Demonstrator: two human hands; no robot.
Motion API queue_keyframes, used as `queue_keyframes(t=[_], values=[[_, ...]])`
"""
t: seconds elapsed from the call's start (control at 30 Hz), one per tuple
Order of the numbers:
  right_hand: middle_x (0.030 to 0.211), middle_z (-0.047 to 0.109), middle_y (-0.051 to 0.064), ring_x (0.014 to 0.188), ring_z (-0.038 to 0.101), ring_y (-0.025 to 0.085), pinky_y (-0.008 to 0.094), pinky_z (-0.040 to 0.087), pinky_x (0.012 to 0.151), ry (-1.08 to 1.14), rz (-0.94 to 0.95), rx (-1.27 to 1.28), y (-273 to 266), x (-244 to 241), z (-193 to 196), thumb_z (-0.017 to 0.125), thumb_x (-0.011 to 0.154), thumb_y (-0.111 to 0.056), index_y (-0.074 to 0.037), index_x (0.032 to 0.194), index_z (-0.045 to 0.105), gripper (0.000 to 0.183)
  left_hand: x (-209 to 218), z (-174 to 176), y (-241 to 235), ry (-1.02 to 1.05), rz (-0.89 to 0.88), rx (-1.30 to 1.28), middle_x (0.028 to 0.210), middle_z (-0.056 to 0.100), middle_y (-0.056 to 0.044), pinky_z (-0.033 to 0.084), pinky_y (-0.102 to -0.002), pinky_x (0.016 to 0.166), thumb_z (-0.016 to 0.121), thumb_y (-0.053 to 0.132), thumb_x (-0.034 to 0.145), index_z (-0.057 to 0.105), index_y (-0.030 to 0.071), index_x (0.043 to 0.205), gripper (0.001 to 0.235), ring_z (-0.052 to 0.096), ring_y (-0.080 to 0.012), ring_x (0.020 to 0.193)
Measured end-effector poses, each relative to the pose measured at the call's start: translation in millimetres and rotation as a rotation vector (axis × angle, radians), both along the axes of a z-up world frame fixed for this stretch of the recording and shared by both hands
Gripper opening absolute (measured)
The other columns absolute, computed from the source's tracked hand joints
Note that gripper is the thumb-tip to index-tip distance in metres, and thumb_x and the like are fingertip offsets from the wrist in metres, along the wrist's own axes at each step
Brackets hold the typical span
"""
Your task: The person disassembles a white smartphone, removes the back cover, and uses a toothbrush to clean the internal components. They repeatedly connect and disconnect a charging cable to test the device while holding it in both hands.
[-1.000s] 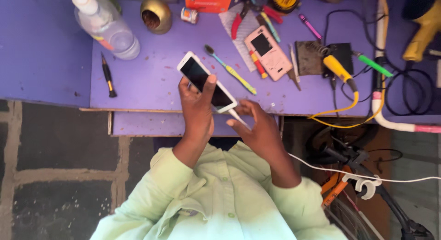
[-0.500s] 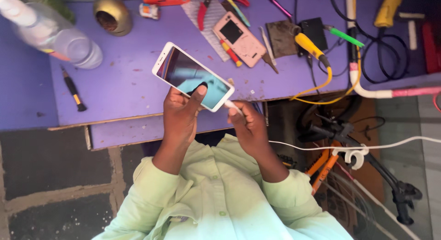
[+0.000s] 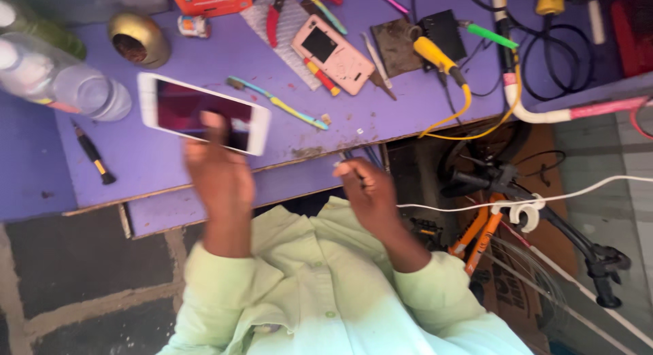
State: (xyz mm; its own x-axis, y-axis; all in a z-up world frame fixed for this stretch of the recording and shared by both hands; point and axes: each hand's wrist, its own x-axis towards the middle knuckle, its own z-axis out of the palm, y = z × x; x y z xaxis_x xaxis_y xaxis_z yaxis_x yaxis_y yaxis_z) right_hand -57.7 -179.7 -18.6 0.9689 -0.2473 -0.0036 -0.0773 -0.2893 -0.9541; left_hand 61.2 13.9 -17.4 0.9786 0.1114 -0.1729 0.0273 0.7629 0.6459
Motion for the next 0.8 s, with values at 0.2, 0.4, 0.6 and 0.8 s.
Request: queue_keyframes(t=[0.2,0.4,0.6,0.8], values=[[0.094,0.064,0.009,0.081,0.06,0.016,0.029,0.049,0.075,-0.176,-0.009,-0.373,-6.6,21.1,-2.3,0.062,0.107,-0.014,-0.002,0.118,0.068,0.017,-5.8,-6.0,31.1,0.118,-0.207,-0.501,0.101,0.073,-0.007,0.059,-0.033,0.071,0.076,0.012,0.106,0.068,0.004,0.115,0.015,0.071,-0.0196,0.086],[0.106,0.068,0.012,0.099,0.065,0.032,0.04,0.051,0.089,-0.23,-0.044,-0.456,-3.9,92.9,-2.6,0.074,0.103,-0.012,-0.005,0.112,0.061,0.018,-38.7,7.7,12.6,0.326,-0.203,-0.716,0.103,0.076,-0.01,0.064,-0.029,0.081,0.073,0.005,0.096,0.07,0.001,0.108,0.013,0.076,-0.0201,0.093],[0.129,0.065,0.016,0.123,0.061,0.036,0.043,0.047,0.105,-0.358,0.014,-0.627,-9.5,104.0,-12.0,0.078,0.098,-0.005,-0.004,0.116,0.065,0.022,-38.2,22.7,13.8,0.383,-0.203,-0.77,0.102,0.076,-0.009,0.065,-0.029,0.084,0.072,0.006,0.097,0.07,0.002,0.104,0.008,0.075,-0.0203,0.096],[0.124,0.066,0.015,0.117,0.064,0.031,0.038,0.05,0.101,-0.306,-0.018,-0.477,8.1,84.8,-6.1,0.077,0.1,-0.004,-0.002,0.114,0.065,0.019,-37.3,7.9,19.2,0.423,-0.222,-0.786,0.101,0.077,-0.01,0.064,-0.029,0.081,0.073,0.007,0.096,0.07,0.002,0.103,0.008,0.076,-0.0206,0.096]])
